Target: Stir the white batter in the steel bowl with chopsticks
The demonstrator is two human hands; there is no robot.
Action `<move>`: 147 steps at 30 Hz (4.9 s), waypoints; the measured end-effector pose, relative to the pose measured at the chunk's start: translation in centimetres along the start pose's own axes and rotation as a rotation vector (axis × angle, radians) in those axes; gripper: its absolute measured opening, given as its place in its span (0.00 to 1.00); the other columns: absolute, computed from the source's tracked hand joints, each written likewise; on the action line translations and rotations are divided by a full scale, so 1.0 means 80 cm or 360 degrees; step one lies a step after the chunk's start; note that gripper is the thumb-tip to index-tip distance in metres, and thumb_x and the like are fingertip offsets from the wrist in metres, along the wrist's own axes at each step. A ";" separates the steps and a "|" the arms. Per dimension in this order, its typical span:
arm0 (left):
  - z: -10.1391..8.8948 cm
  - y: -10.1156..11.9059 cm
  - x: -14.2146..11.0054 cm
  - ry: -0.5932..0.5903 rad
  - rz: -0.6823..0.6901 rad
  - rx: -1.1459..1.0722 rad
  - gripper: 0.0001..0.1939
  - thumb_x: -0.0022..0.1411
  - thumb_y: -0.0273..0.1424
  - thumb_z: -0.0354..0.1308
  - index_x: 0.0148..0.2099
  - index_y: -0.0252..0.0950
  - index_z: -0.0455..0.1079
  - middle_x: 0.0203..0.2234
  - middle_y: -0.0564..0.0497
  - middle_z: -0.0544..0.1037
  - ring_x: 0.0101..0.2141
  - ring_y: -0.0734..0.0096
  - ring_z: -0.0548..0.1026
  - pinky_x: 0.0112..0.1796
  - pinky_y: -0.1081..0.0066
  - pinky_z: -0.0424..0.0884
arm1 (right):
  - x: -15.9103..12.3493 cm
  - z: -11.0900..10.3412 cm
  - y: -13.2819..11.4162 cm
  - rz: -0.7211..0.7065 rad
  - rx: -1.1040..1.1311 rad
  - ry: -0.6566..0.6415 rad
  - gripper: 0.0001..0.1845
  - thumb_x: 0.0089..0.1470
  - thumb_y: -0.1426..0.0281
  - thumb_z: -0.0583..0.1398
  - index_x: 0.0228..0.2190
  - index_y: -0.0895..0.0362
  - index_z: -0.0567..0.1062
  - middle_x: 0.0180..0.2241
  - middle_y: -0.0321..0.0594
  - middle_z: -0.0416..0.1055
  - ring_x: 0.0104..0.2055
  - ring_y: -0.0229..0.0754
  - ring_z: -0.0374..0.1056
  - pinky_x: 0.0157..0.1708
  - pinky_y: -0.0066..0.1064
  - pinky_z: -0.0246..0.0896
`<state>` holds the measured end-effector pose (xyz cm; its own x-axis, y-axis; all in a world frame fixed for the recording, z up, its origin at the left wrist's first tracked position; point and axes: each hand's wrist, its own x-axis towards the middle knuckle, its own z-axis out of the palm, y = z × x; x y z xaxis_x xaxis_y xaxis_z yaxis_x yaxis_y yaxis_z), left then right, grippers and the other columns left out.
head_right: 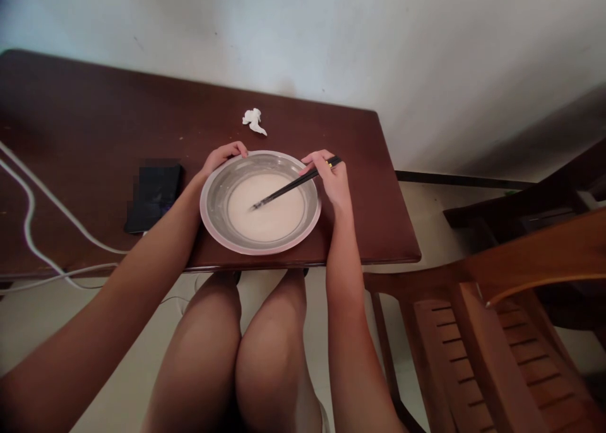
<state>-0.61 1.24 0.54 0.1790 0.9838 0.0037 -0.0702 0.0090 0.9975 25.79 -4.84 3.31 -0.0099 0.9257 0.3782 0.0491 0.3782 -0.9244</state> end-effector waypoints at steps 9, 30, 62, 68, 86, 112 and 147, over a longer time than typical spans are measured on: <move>0.000 0.001 0.001 -0.0017 -0.0056 -0.0026 0.16 0.53 0.15 0.47 0.20 0.34 0.69 0.21 0.54 0.69 0.24 0.79 0.66 0.28 0.81 0.62 | 0.001 0.000 0.000 -0.0007 0.0015 -0.0005 0.17 0.57 0.57 0.58 0.25 0.54 0.76 0.17 0.29 0.73 0.22 0.31 0.70 0.26 0.25 0.61; 0.002 0.004 -0.001 0.0003 -0.0068 -0.0002 0.16 0.52 0.15 0.47 0.20 0.33 0.69 0.20 0.53 0.69 0.26 0.77 0.66 0.31 0.78 0.63 | -0.001 0.000 -0.005 0.0034 -0.0103 -0.0006 0.19 0.56 0.53 0.56 0.26 0.53 0.75 0.16 0.29 0.71 0.23 0.33 0.70 0.28 0.28 0.64; -0.001 -0.002 0.000 -0.0016 0.0040 0.0005 0.16 0.51 0.14 0.48 0.20 0.34 0.70 0.21 0.53 0.69 0.26 0.78 0.66 0.30 0.80 0.63 | -0.003 0.001 -0.005 0.0058 -0.0041 -0.0030 0.19 0.57 0.54 0.57 0.24 0.54 0.75 0.17 0.30 0.74 0.22 0.32 0.71 0.28 0.27 0.64; -0.001 0.001 0.000 -0.0032 -0.0019 0.0018 0.16 0.53 0.14 0.48 0.20 0.34 0.70 0.21 0.53 0.69 0.25 0.78 0.66 0.30 0.80 0.62 | 0.001 -0.004 -0.001 0.0015 -0.0090 0.0227 0.19 0.56 0.53 0.56 0.25 0.53 0.74 0.17 0.29 0.72 0.22 0.33 0.71 0.23 0.26 0.58; 0.000 0.003 -0.001 -0.0010 -0.0006 0.0055 0.15 0.53 0.15 0.49 0.20 0.34 0.69 0.20 0.54 0.70 0.25 0.78 0.66 0.30 0.80 0.62 | -0.002 0.001 -0.005 0.0071 -0.0054 -0.0069 0.18 0.56 0.53 0.57 0.26 0.53 0.76 0.20 0.31 0.75 0.24 0.33 0.71 0.26 0.27 0.62; -0.001 0.002 0.003 -0.0020 0.0041 0.0181 0.15 0.51 0.14 0.48 0.20 0.33 0.69 0.21 0.54 0.68 0.26 0.78 0.65 0.31 0.79 0.61 | 0.000 -0.004 -0.002 -0.0028 0.0036 0.0202 0.18 0.57 0.57 0.57 0.22 0.54 0.74 0.15 0.28 0.71 0.19 0.30 0.68 0.20 0.24 0.56; 0.001 0.005 -0.001 -0.0010 0.0031 0.0148 0.15 0.51 0.14 0.48 0.20 0.34 0.67 0.22 0.53 0.69 0.27 0.76 0.66 0.33 0.77 0.63 | -0.003 -0.001 -0.006 0.0065 -0.0088 0.0057 0.23 0.56 0.51 0.56 0.21 0.54 0.73 0.17 0.30 0.71 0.20 0.31 0.68 0.25 0.27 0.61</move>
<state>-0.57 1.12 0.90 0.1846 0.9825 0.0232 0.0175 -0.0269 0.9995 25.84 -5.22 3.71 0.0287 0.9390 0.3427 0.1036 0.3381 -0.9354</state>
